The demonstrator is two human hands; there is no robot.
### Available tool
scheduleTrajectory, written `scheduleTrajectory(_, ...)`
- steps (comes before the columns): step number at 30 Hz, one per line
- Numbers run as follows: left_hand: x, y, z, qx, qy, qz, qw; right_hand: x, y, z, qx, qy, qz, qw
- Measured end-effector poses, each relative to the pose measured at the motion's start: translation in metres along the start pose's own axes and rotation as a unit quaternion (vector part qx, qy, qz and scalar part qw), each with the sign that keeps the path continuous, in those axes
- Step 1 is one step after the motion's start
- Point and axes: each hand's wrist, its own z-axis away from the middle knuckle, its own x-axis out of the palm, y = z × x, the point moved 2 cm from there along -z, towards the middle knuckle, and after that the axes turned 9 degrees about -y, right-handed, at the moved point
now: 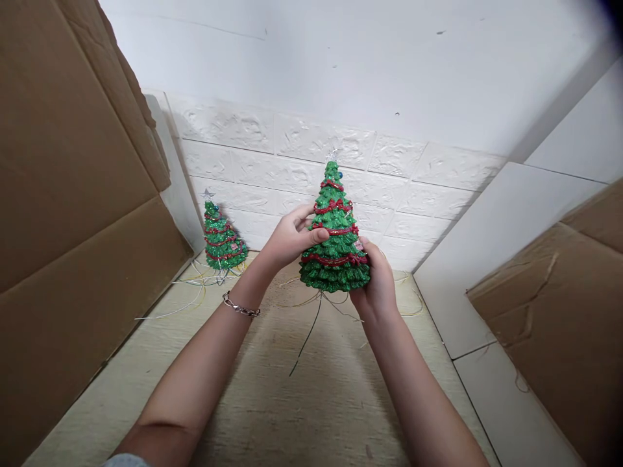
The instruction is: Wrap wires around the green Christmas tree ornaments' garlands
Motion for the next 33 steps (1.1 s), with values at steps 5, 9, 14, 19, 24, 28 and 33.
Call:
scheduleTrajectory(5,-0.001,-0.009,-0.003,-0.030,0.005,0.012,0.999,-0.010,0.004,-0.008,0.018,0.023,-0.035,0.999)
scheduleTrajectory(9,-0.003,-0.010,-0.002,-0.067,-0.011,0.004,0.998,-0.019,0.007,-0.015,0.023,0.038,-0.037,0.998)
scheduleTrajectory(14,-0.003,-0.006,-0.001,-0.096,-0.043,-0.031,0.994,-0.025,0.005,-0.019,-0.029,0.080,-0.006,0.996)
scheduleTrajectory(19,0.006,-0.012,-0.001,-0.094,-0.089,0.044,0.991,-0.028,-0.002,-0.018,-0.056,0.098,0.037,0.993)
scheduleTrajectory(24,0.014,-0.025,0.003,-0.139,-0.080,0.097,0.982,-0.036,-0.005,-0.020,-0.093,0.067,0.153,0.982)
scheduleTrajectory(28,0.021,-0.027,0.002,-0.163,-0.020,0.143,0.976,-0.036,-0.002,-0.021,-0.098,0.023,0.165,0.981)
scheduleTrajectory(33,0.031,-0.029,-0.001,-0.117,0.120,0.173,0.971,-0.031,0.001,-0.019,-0.148,-0.028,0.247,0.957)
